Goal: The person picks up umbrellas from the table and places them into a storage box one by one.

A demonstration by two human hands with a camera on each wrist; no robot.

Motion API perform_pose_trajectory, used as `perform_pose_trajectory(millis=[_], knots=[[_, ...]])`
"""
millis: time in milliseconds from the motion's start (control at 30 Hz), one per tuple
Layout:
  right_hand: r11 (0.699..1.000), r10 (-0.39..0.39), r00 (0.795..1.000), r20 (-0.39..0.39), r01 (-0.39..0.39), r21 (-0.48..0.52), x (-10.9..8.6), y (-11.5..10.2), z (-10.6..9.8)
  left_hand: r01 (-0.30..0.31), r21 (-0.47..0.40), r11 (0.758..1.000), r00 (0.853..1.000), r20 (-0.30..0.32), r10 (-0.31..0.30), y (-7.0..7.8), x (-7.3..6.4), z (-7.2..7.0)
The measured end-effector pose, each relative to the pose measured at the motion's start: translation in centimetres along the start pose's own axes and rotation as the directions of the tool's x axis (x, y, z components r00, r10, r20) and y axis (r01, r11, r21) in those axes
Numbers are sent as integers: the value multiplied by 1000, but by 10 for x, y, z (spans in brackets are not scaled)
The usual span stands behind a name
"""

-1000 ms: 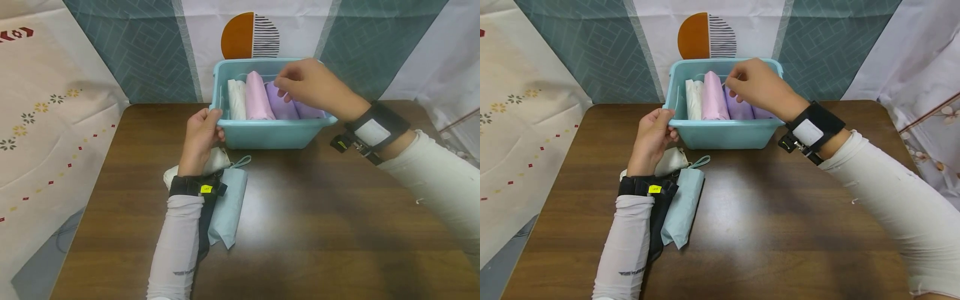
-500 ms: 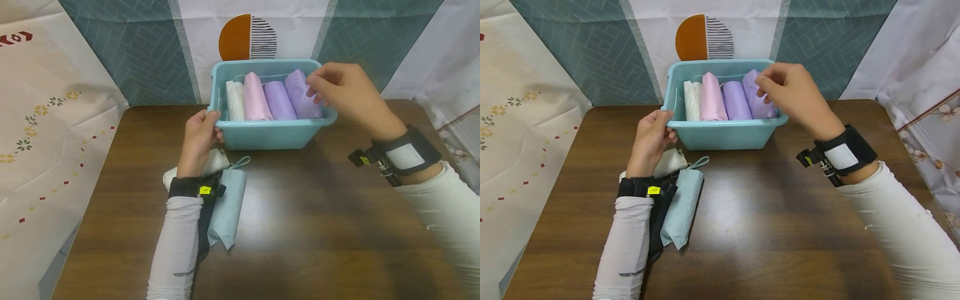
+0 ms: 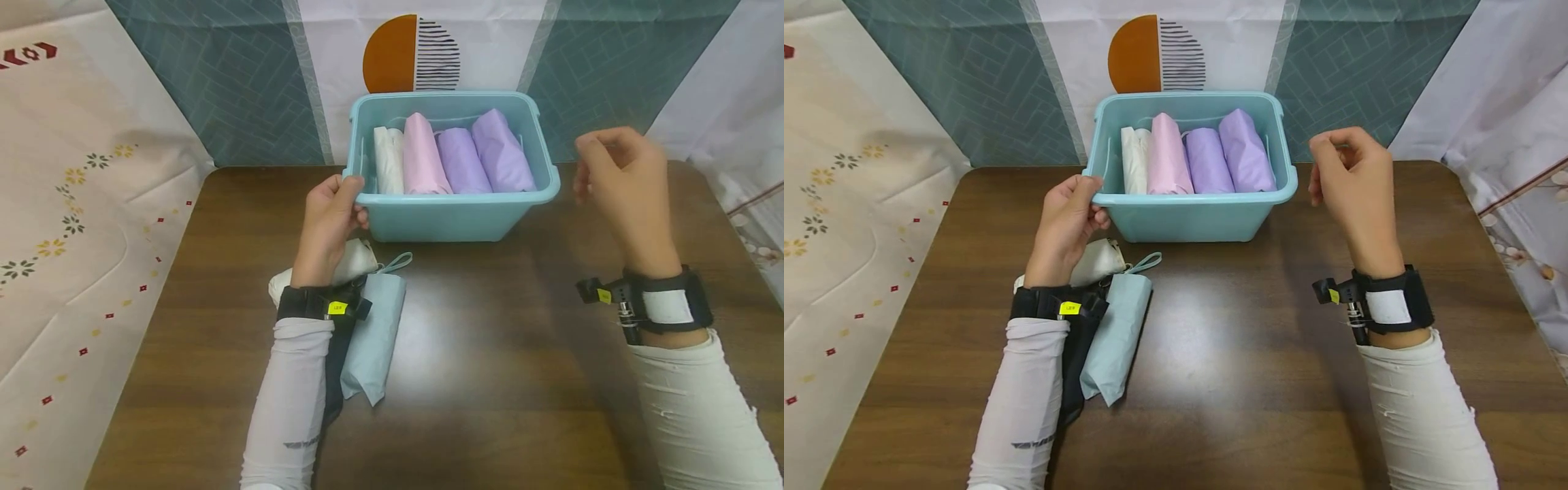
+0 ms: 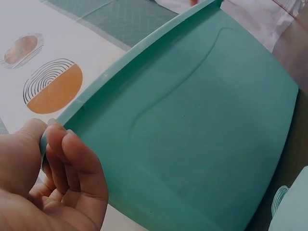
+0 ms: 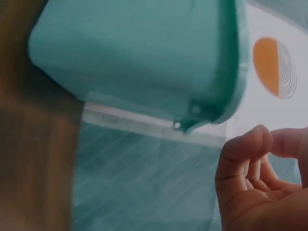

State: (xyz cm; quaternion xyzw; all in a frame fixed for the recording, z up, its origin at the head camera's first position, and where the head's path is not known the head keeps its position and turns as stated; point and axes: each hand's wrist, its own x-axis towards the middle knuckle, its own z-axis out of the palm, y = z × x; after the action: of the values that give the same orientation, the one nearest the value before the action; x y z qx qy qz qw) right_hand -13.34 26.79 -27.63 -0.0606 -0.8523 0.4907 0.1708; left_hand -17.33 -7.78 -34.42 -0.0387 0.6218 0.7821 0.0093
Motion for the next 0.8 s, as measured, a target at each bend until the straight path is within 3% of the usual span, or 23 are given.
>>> perform_pose_trajectory(millis=[167, 433, 567, 700, 800], knots=[[988, 151, 988, -21, -150, 39, -8, 19, -3, -4, -4, 1000, 1000, 1, 4, 1, 1, 1], [931, 329, 942, 69, -336, 143, -22, 36, 1, -3, 14, 1000, 1000, 3, 3, 2, 0, 1], [920, 369, 921, 124, -381, 89, -27, 40, 3, 0, 19, 1000, 1000, -4, 0, 3, 0, 0], [928, 372, 907, 197, -371, -45, -28, 42, 2, 1, 9, 1000, 1000, -4, -1, 3, -1, 0], [931, 360, 896, 259, -363, -39, -27, 43, 3, 3, 6, 1000, 1000, 0, -3, 3, -1, 0]])
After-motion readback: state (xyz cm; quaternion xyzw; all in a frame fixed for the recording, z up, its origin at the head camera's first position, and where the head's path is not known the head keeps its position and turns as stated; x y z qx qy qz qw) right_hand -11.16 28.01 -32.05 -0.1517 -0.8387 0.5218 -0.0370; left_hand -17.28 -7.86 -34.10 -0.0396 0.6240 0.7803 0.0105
